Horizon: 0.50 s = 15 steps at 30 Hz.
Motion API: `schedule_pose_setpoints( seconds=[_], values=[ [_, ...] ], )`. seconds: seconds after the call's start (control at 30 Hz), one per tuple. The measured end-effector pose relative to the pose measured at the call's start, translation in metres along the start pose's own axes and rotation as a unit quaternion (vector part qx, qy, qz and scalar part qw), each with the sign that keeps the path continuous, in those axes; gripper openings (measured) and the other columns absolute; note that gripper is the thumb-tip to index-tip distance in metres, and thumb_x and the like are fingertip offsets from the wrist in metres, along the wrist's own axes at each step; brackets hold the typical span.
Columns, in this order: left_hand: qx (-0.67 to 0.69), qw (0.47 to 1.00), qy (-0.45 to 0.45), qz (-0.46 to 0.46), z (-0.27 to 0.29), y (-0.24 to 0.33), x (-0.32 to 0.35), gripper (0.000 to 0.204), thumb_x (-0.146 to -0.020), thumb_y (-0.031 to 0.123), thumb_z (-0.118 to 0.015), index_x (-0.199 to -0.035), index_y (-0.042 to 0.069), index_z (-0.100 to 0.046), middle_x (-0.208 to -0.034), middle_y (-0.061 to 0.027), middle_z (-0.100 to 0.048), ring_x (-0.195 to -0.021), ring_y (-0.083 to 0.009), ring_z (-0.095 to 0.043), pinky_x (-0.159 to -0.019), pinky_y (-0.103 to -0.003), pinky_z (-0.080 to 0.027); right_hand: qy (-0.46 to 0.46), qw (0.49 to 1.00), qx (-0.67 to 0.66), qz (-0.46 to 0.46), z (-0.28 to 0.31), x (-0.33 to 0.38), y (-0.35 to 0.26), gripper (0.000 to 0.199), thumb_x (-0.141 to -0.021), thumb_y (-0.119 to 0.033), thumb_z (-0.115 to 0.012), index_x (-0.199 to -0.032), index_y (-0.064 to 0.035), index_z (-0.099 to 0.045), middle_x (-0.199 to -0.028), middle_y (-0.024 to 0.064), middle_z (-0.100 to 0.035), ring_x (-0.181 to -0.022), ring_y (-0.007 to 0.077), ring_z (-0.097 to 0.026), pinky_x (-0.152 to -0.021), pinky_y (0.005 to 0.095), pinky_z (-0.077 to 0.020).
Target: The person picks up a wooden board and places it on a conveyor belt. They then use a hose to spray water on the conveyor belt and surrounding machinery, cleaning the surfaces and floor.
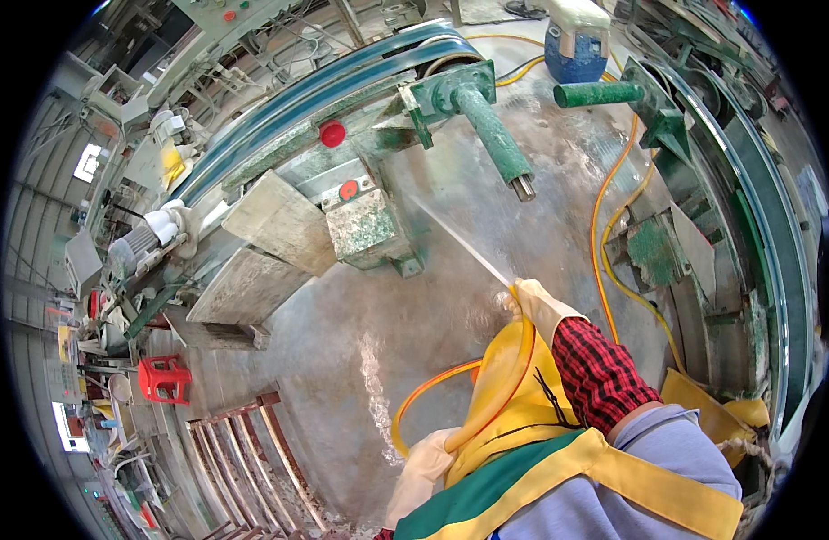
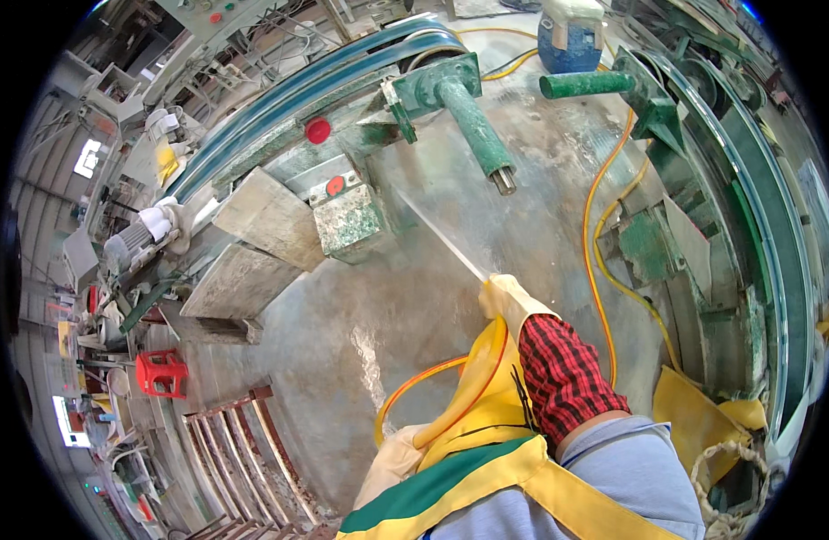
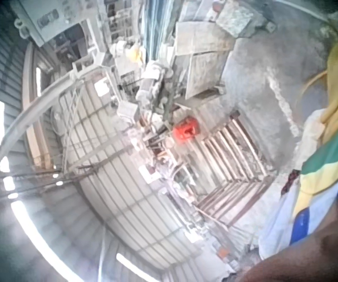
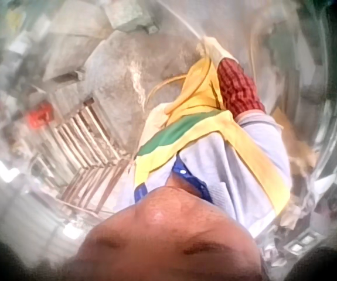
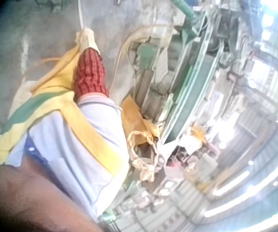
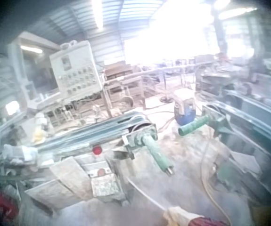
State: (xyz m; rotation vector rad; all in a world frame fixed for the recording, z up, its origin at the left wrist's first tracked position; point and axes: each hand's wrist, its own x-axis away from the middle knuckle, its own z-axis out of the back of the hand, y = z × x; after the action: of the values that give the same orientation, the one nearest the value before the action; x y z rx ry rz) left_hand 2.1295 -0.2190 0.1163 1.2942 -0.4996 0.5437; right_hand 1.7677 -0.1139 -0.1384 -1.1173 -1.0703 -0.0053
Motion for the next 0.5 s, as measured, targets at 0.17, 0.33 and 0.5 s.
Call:
schedule_pose_setpoints(
  seconds=[0.17, 0.33, 0.5],
  values=[
    [-0.061, 0.996, 0.051, 0.039, -0.021, 0.002, -0.022, 0.029, -0.092, 0.027, -0.057, -0.116, 0.015, -0.066, -0.106, -0.0104, -0.07, -0.101, -0.0246, -0.065, -0.086, -0.033, -0.048, 0.06, 0.97, -0.15, -0.182, -0.009, 0.029, -0.06, 0.03, -0.094, -0.026, -0.043, -0.086, -0.007, -0.064, -0.067, 0.0095, -0.062, -0.05, 0.0208, -0.054, -0.048, 0.0378, -0.0471],
    [-0.08, 0.993, 0.044, 0.076, -0.043, 0.046, -0.081, 0.029, -0.091, 0.027, -0.057, -0.116, 0.015, -0.066, -0.106, -0.0103, -0.07, -0.101, -0.0246, -0.065, -0.085, -0.033, -0.048, 0.058, 0.97, -0.112, -0.209, 0.05, -0.001, -0.075, 0.03, -0.093, -0.025, -0.044, -0.089, -0.0015, -0.062, -0.067, 0.0118, -0.062, -0.048, 0.0206, -0.053, -0.048, 0.0378, -0.0467],
    [-0.078, 0.987, 0.028, 0.138, -0.083, 0.112, -0.143, 0.029, -0.091, 0.027, -0.058, -0.116, 0.015, -0.066, -0.106, -0.0101, -0.07, -0.101, -0.0247, -0.065, -0.085, -0.033, -0.048, 0.0, 0.974, -0.111, -0.197, 0.118, -0.029, -0.102, 0.03, -0.093, -0.026, -0.045, -0.087, -0.0018, -0.062, -0.069, 0.012, -0.063, -0.051, 0.0207, -0.056, -0.049, 0.038, -0.0487]
  ],
)
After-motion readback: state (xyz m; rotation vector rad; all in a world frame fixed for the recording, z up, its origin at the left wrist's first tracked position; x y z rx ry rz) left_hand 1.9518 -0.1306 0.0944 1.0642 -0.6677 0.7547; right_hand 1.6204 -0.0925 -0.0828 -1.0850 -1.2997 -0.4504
